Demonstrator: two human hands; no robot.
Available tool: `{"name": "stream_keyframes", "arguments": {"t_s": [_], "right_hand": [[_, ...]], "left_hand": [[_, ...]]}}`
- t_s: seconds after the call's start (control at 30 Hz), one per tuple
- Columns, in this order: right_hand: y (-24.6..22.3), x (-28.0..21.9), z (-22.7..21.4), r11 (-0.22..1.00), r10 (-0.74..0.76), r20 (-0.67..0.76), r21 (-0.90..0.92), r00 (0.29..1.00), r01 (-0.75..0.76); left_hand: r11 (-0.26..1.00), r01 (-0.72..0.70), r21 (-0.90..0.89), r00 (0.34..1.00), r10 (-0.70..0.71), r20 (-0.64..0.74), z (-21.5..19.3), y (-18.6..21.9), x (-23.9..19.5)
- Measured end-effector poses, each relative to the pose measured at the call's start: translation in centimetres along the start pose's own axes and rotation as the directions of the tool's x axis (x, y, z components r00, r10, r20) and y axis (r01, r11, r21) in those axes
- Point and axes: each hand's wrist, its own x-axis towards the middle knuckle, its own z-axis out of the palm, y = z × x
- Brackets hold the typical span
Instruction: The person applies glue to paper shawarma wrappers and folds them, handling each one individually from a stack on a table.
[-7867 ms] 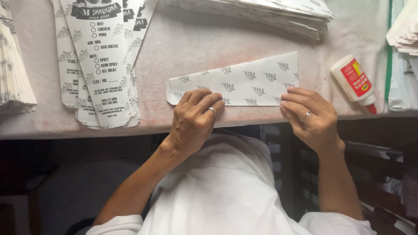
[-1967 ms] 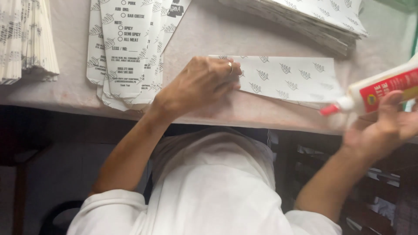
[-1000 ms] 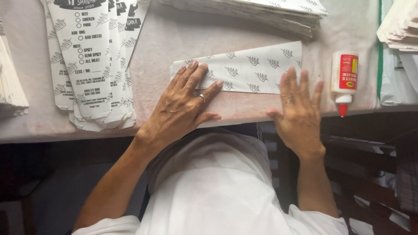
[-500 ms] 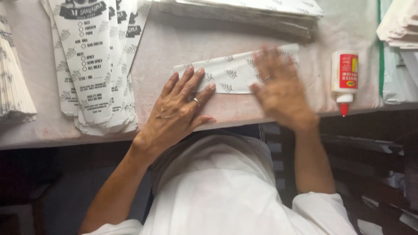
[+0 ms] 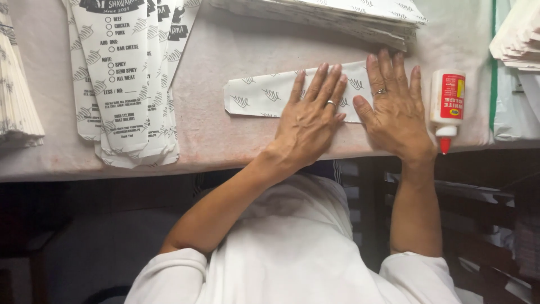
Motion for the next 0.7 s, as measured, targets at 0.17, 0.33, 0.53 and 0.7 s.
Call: {"name": "stream_keyframes", "arguments": {"t_s": [0.17,0.33,0.53,0.7], "right_hand": [[-0.2,-0.3,-0.1,1.0,-0.002,0.012,0.01,1.0,0.002],[0.2,-0.3,0.1,0.999,-0.011,0.0,0.038,1.0,0.011],[-3.7,-2.6,2.9,0.961,-0.263,-0.32,-0.003,0.91,0.277],[-3.7,-5.0,3.9,0.905,-0.403,-0.14,-0.211,0.904,0.37]], "left_hand": [[0.986,0.167,0.016,0.973,-0.167,0.159,-2.6,-3.7,-3.8],[0.956,0.27,0.113,0.931,-0.289,0.223,-4.0,-6.6,-8.4],[0.987,0.138,0.085,0.99,-0.137,-0.027,-3.5,-4.8,-9.8],[0.992,-0.057,0.114,0.964,0.084,-0.253,-1.8,-4.7,-10.0]]}}
